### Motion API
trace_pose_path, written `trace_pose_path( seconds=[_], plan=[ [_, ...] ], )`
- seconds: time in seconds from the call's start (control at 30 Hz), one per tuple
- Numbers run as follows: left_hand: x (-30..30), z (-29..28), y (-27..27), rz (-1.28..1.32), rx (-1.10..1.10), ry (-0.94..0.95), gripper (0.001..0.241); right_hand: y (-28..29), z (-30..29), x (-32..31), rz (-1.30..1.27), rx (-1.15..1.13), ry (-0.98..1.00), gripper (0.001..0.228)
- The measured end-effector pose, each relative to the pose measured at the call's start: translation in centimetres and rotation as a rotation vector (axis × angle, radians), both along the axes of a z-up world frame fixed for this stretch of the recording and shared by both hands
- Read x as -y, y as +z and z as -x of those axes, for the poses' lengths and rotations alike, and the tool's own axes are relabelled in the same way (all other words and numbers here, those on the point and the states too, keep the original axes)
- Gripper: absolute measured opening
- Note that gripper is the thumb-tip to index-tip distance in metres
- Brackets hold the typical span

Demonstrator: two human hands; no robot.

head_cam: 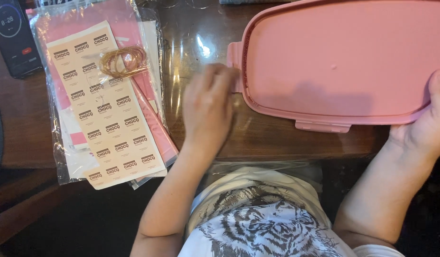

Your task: The person organizes craft supplies on a wooden table, moving a pink container and transferring small plastic trays filled with beads and jewelry findings into it. They also handle a glass jar and a small white container during the process.

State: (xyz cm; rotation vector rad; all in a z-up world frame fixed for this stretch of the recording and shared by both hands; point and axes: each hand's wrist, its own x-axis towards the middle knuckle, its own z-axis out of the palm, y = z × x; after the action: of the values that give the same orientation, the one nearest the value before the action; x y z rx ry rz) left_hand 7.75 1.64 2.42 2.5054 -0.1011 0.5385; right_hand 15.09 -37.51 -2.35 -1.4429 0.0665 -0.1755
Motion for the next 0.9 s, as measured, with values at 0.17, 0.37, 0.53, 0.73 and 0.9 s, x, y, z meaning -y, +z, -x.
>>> trace_pose_path(
  seconds=[0.17, 0.37, 0.53, 0.73, 0.9],
  plan=[
    [-3.9, -2.1, 0.2, -0.158, -0.160, 0.323, 0.008, -0.8, -0.7, 0.5, -0.049, -0.032, -0.087, 0.062],
    [-4.5, -3.4, -0.7, -0.110, -0.275, 0.324, 0.007, -0.7, -0.6, 0.4, -0.081, -0.051, -0.073, 0.064],
    [-5.1, -3.7, -2.0, -0.126, -0.261, 0.333, 0.008, -1.3, -0.7, 0.9, -0.047, 0.006, 0.004, 0.059],
    [-6.0, -5.3, -4.0, -0.257, -0.283, 0.356, 0.018, -1.0, -0.9, 0.5, 0.081, 0.257, 0.184, 0.040],
    [-7.6, -6.3, -2.6, -0.160, -0.214, 0.380, 0.007, -0.9, -0.8, 0.5, -0.005, 0.140, 0.124, 0.052]
  ],
)
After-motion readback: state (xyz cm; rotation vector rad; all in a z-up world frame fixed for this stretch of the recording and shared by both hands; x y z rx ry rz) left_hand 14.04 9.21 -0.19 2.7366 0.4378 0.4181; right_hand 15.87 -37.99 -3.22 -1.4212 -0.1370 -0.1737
